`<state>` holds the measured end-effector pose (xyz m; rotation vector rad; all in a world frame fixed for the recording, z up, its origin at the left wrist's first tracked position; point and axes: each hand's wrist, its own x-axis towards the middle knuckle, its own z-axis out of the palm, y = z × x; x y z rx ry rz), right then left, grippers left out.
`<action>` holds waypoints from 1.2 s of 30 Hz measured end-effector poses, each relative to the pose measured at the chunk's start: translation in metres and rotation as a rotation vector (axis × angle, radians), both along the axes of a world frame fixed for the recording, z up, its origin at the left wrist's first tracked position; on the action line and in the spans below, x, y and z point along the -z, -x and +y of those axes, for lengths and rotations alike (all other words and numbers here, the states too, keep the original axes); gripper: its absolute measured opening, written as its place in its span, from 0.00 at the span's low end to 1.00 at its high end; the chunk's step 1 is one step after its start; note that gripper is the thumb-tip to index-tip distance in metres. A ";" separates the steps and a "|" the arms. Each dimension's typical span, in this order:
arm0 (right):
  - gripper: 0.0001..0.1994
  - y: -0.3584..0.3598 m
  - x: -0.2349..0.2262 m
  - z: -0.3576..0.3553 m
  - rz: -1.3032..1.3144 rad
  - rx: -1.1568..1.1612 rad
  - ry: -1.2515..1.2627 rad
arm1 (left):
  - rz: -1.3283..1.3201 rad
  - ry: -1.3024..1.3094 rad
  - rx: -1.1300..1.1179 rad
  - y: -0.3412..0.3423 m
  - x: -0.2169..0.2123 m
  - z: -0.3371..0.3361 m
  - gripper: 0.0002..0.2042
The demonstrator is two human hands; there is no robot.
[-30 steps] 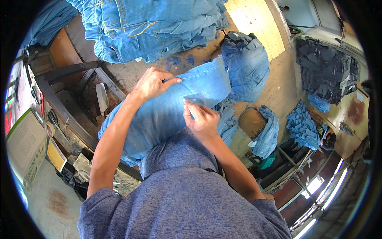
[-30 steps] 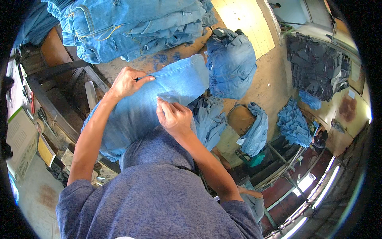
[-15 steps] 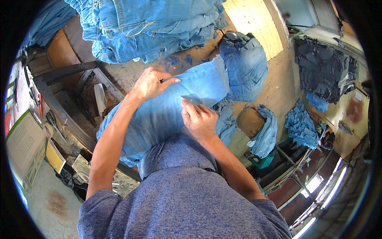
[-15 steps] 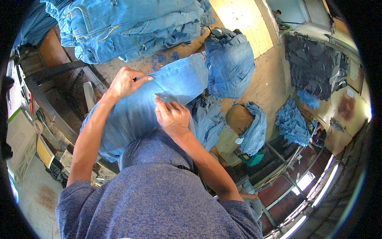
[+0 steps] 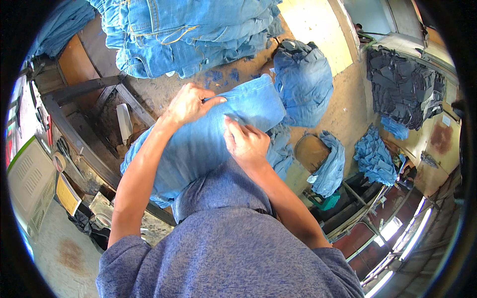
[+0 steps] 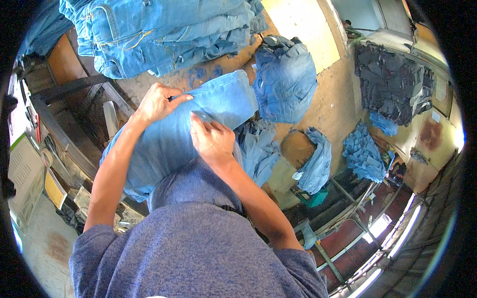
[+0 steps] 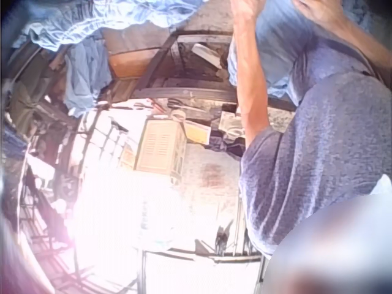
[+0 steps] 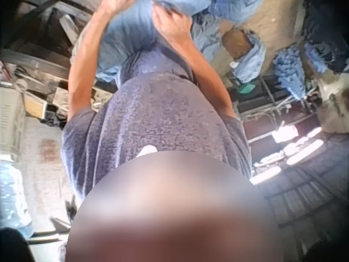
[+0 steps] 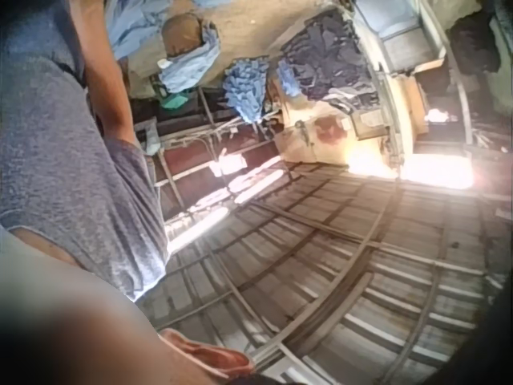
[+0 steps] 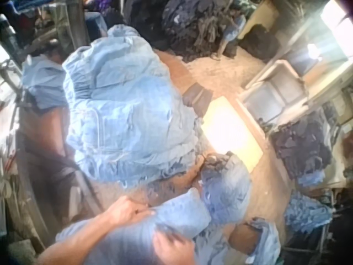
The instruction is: The person uses a small white tool to scrape and abrade the surface of denim jeans on a workbench. They repeatedly rub the tool along the fabric to create a worn, distressed look, handling multiple pairs of jeans one at a time.
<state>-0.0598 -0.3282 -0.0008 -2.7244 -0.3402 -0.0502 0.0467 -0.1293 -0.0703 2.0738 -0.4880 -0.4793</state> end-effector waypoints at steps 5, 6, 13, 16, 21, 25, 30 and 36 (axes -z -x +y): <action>0.07 0.015 -0.016 -0.008 0.033 0.031 -0.030 | -0.003 0.029 -0.019 -0.001 -0.001 0.001 0.17; 0.07 0.014 -0.013 -0.008 -0.002 0.044 -0.093 | -0.001 0.026 -0.011 -0.001 -0.002 0.001 0.17; 0.06 -0.007 0.012 0.002 -0.105 0.000 -0.081 | 0.002 0.030 -0.018 -0.001 0.000 0.000 0.17; 0.06 -0.004 0.003 -0.001 0.028 -0.029 -0.022 | 0.017 -0.005 -0.020 0.000 0.001 0.000 0.17; 0.07 0.007 -0.010 -0.008 0.041 0.000 -0.106 | -0.004 0.022 -0.018 0.001 0.001 0.001 0.18; 0.07 0.001 0.000 -0.001 0.033 0.013 -0.152 | 0.038 0.007 -0.012 0.001 0.000 0.000 0.18; 0.08 -0.005 0.004 0.005 -0.016 -0.005 -0.065 | 0.010 0.023 -0.028 0.000 -0.004 0.000 0.19; 0.08 0.003 -0.012 -0.004 0.104 0.002 -0.081 | 0.034 0.003 -0.016 0.000 -0.006 0.000 0.20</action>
